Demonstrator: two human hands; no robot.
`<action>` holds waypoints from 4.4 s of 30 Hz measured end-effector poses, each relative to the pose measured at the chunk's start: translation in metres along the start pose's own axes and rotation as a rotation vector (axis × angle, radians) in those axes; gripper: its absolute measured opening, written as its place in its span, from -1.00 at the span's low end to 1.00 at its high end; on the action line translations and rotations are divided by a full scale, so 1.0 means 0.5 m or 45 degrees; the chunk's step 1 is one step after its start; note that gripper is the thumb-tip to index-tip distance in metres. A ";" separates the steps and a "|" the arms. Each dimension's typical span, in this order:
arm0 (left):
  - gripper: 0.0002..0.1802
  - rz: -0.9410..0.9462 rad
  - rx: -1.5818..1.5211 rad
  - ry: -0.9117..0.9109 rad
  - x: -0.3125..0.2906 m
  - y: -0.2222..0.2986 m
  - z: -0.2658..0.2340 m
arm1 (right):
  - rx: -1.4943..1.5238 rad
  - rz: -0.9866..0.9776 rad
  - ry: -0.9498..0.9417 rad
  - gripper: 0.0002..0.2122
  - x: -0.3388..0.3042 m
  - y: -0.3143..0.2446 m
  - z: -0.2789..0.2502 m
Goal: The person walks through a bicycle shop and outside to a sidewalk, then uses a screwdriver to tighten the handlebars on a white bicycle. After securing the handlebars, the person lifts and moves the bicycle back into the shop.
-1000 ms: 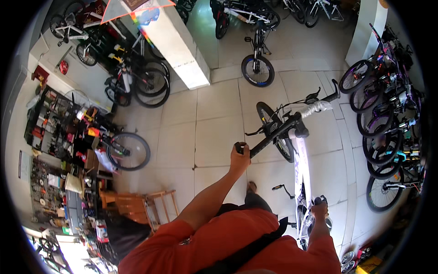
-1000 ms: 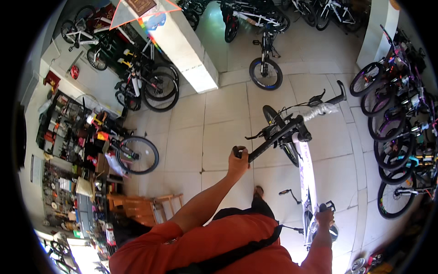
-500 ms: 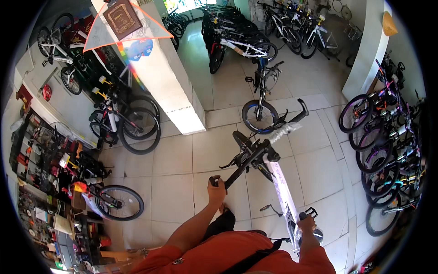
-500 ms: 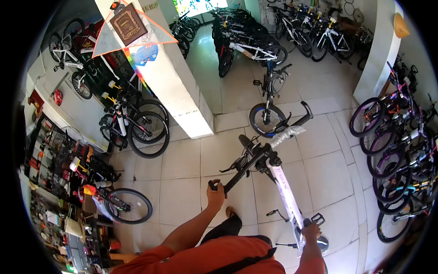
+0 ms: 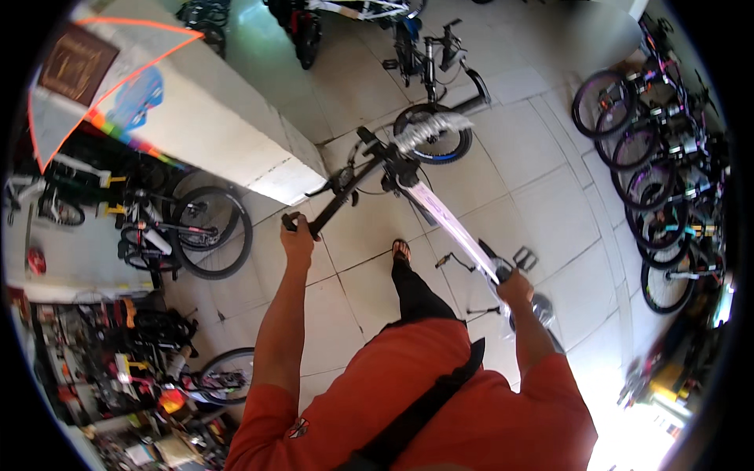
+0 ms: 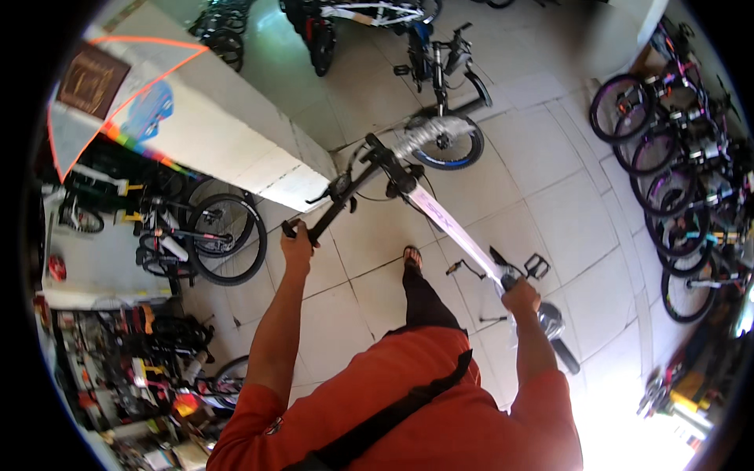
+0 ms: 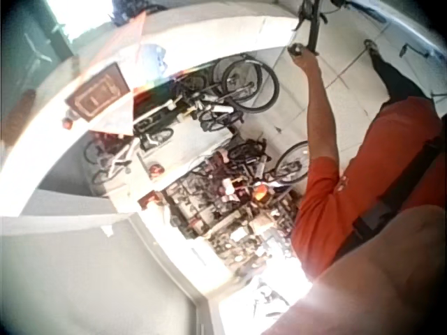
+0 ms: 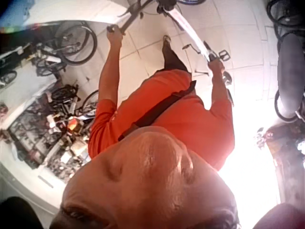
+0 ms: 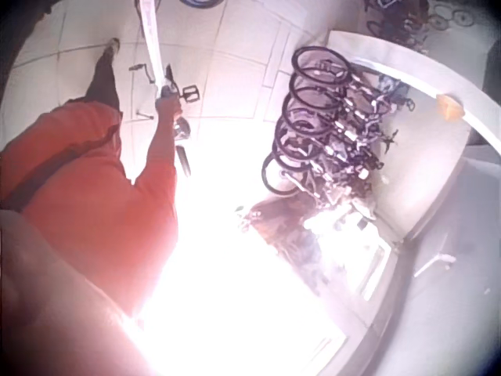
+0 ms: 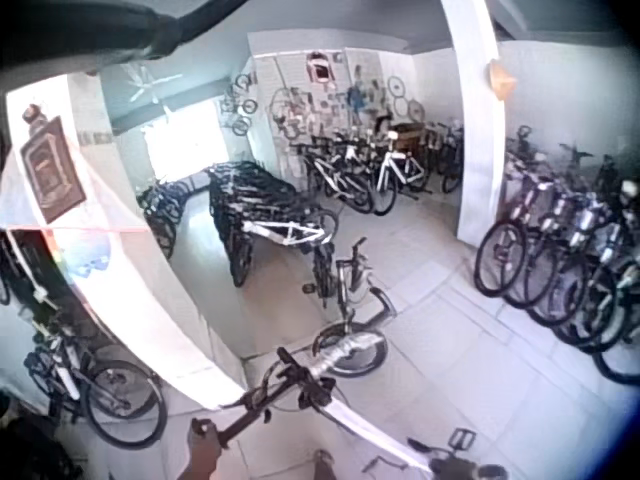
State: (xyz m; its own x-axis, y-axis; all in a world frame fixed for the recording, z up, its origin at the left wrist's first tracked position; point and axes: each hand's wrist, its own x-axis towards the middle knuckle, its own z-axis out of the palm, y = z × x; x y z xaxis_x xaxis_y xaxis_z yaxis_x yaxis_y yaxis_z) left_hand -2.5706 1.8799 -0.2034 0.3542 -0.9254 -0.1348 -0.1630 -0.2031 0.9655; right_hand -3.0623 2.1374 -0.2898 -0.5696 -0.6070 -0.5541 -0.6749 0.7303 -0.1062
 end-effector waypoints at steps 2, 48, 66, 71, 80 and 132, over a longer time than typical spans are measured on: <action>-0.72 -0.017 0.005 -0.012 0.087 0.006 0.001 | 0.011 -0.047 0.013 -0.55 0.029 -0.059 -0.007; -0.49 -0.346 2.143 -1.461 1.470 0.463 0.400 | 0.336 -0.126 -0.493 -0.51 0.669 -1.061 -0.235; -0.11 -0.535 2.393 -2.184 1.755 0.524 0.593 | 0.489 0.096 -0.691 -0.64 0.716 -1.290 -0.372; -0.71 -0.600 1.787 -1.963 1.857 0.558 0.508 | 0.515 0.024 -0.572 -0.56 0.792 -1.431 -0.373; -0.68 0.401 2.215 -1.982 2.139 0.306 0.496 | 0.578 -0.174 -0.287 -0.66 0.825 -1.580 -0.356; -0.62 -0.147 1.665 -0.598 2.751 0.535 0.073 | 0.074 -0.136 -0.633 -0.39 1.103 -2.589 -0.531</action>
State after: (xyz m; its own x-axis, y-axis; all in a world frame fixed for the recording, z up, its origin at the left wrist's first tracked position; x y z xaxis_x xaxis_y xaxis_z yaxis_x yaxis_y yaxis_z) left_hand -2.1604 0.5412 -0.1386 0.1285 -0.8496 -0.5115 -0.9786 -0.1921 0.0733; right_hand -2.6274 0.7744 -0.2386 -0.1971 -0.4670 -0.8620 -0.6819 0.6970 -0.2217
